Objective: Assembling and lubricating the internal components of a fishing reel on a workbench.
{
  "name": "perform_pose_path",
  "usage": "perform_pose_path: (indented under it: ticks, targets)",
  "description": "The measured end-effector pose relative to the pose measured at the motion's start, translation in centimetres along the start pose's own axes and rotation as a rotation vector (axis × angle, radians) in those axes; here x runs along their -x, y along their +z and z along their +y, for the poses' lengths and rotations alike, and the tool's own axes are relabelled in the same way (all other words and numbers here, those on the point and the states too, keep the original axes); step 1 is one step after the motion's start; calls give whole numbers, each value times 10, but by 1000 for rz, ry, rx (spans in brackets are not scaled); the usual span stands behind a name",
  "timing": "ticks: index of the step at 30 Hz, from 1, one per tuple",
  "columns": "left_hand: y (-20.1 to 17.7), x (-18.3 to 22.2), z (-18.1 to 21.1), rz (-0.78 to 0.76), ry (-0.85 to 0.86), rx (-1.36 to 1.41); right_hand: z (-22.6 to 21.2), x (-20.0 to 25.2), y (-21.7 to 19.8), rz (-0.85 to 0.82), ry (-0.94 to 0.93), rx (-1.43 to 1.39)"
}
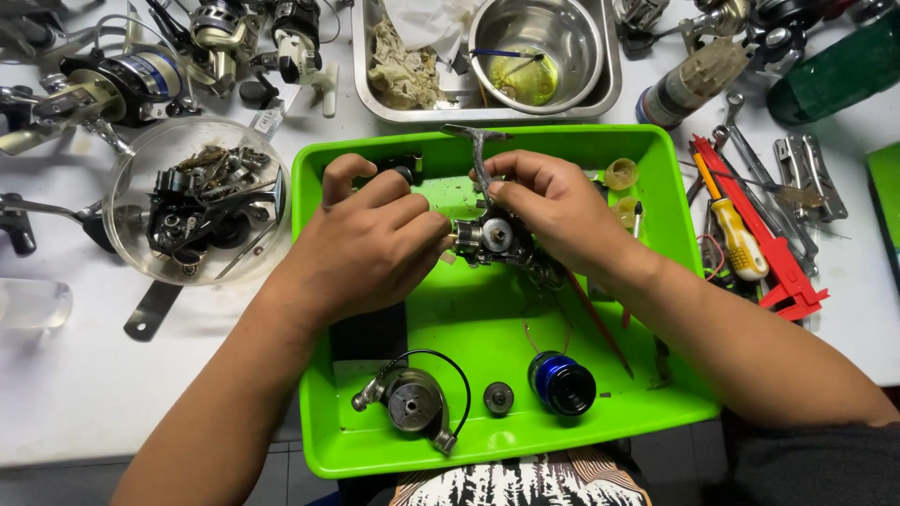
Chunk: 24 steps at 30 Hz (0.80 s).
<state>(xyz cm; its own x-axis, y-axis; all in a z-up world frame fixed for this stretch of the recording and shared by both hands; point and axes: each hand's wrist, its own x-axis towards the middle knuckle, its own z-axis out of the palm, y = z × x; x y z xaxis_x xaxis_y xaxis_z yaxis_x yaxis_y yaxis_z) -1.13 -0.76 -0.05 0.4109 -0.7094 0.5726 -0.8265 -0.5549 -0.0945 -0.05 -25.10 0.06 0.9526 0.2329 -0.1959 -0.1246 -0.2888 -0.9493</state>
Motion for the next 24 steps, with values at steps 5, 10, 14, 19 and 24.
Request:
perform_pose_path:
  ticks: [5,10,14,19,24]
  targets:
    - [0,-1,-1,12,4,39,1,1,-1,18,-12,40]
    - [-1,-2,-1,9,12,7,1,1,-1,12,-34,55]
    - [-2,-4,-1,-6,-11,80,2,1,-4,25,-96,81]
    - [0,-4,-1,4,12,45,0,3,-5,26,-152,97]
    - [0,-3,1,-28,-24,57,0,4,-7,61,-160,198]
